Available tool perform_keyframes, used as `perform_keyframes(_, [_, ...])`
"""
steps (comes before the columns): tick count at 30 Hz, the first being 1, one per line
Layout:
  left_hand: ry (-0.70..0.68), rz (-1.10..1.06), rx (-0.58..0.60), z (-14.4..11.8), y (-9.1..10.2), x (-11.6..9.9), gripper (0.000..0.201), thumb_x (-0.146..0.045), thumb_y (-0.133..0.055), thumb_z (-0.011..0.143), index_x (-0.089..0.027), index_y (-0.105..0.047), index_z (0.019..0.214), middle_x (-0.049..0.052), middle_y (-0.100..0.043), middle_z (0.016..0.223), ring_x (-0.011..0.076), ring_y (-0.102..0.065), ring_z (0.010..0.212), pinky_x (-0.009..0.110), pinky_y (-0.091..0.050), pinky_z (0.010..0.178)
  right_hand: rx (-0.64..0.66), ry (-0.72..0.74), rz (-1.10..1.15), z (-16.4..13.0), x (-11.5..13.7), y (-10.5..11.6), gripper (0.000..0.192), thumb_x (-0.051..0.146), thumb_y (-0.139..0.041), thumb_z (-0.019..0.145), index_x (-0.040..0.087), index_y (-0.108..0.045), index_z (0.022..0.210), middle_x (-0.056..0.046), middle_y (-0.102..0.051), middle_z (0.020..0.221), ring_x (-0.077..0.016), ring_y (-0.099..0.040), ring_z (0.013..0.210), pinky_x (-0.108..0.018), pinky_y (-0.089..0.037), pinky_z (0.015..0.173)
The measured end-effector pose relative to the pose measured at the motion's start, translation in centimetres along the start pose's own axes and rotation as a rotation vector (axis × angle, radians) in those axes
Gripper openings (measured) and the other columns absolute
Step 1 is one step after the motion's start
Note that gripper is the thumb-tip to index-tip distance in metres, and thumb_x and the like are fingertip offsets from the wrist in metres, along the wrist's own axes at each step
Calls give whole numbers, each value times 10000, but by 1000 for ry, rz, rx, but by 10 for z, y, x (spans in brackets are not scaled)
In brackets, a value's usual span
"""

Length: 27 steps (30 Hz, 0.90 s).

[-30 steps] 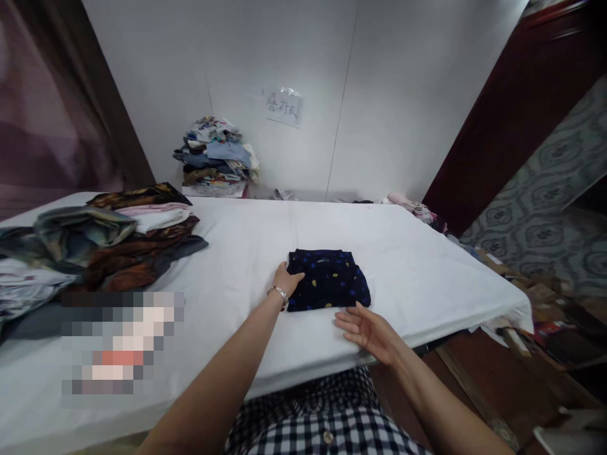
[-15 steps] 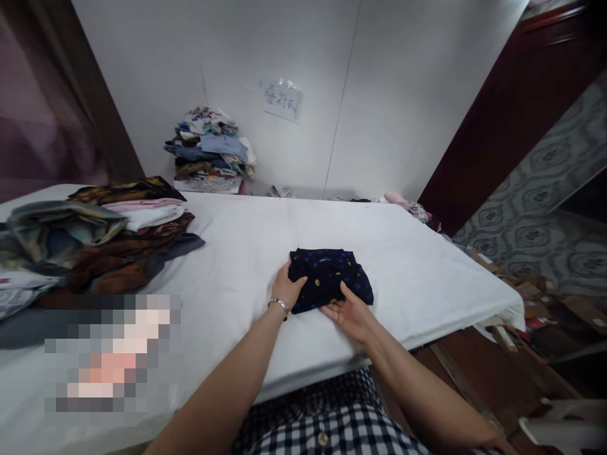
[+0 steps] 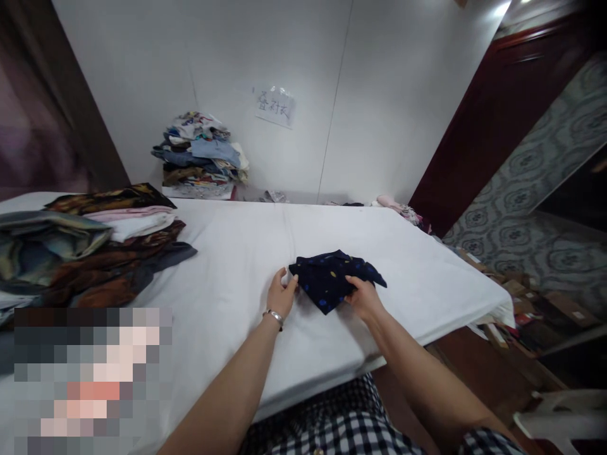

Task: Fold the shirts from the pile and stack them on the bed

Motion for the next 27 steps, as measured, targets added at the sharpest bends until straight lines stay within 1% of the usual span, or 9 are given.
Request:
perform_keyframes(3, [62,4,61,-2,1,-3,611,-447,-563,828,-157,-439,1352,119,-681,1025,190,-673,783,267,-494,584,21,-92,-134,0,6,25,145,119,-655,709,162,-640,847,-45,-705,741,-180,-643,665,-270,-518,507])
perform_keyframes(5, [86,30,79,-4,2,-5,623,-443,-559,822,-153,-434,1358,83,-681,836,211,-675,780,253,-470,532,44,-200,-176,-3,2,39,159,141,-663,730,148,-640,887,-65,-714,774,-184,-650,675,-297,-542,536])
perform_keyframes(7, [96,67,94,-5,2,-7,627,-446,-558,810,-167,-435,1358,61,-666,755,216,-669,745,251,-461,504,72,-253,-141,-7,-3,46,217,186,-685,753,148,-634,961,-74,-723,840,-184,-664,713,-317,-564,585])
perform_keyframes(11, [109,102,126,-4,2,-7,645,-480,-550,785,-201,-435,1355,57,-674,777,206,-650,683,266,-471,489,116,-268,40,-11,-9,42,330,331,-686,802,175,-617,1085,-65,-729,924,-189,-684,788,-307,-565,620])
perform_keyframes(14, [106,132,137,-1,2,-6,679,-521,-551,755,-204,-448,1346,54,-680,773,204,-636,648,284,-480,491,71,-292,105,-9,-12,32,364,419,-669,811,175,-627,1077,-59,-730,922,-192,-689,795,-296,-552,624])
perform_keyframes(17, [107,140,137,1,2,-8,725,-559,-566,712,-204,-466,1336,53,-689,777,210,-638,661,307,-505,525,12,-245,82,-1,-15,24,376,423,-704,769,163,-641,1034,-70,-731,902,-202,-687,786,-297,-534,633])
perform_keyframes(22, [138,117,131,-1,5,-14,755,-556,-578,668,-187,-491,1322,68,-704,785,237,-666,728,335,-528,554,-51,-91,25,10,-14,21,281,185,-706,664,179,-637,937,-38,-721,804,-200,-673,735,-300,-512,635])
perform_keyframes(24, [132,118,129,-1,6,-13,769,-559,-579,660,-179,-491,1323,76,-711,791,242,-671,736,344,-536,568,-60,-13,34,11,-4,20,280,146,-681,632,189,-632,904,-19,-717,779,-191,-665,722,-293,-507,638])
perform_keyframes(27, [128,110,133,0,7,-9,799,-584,-585,646,-177,-483,1326,82,-718,799,252,-676,791,339,-540,583,-6,83,30,12,22,19,285,140,-666,612,186,-633,892,-13,-716,756,-185,-654,694,-282,-503,633])
Point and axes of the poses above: each hand's wrist, its own z-axis towards the middle knuckle, its own y-axis out of the back of the hand, x = y × z, the point moved 3 cm from there along z, towards the middle knuckle
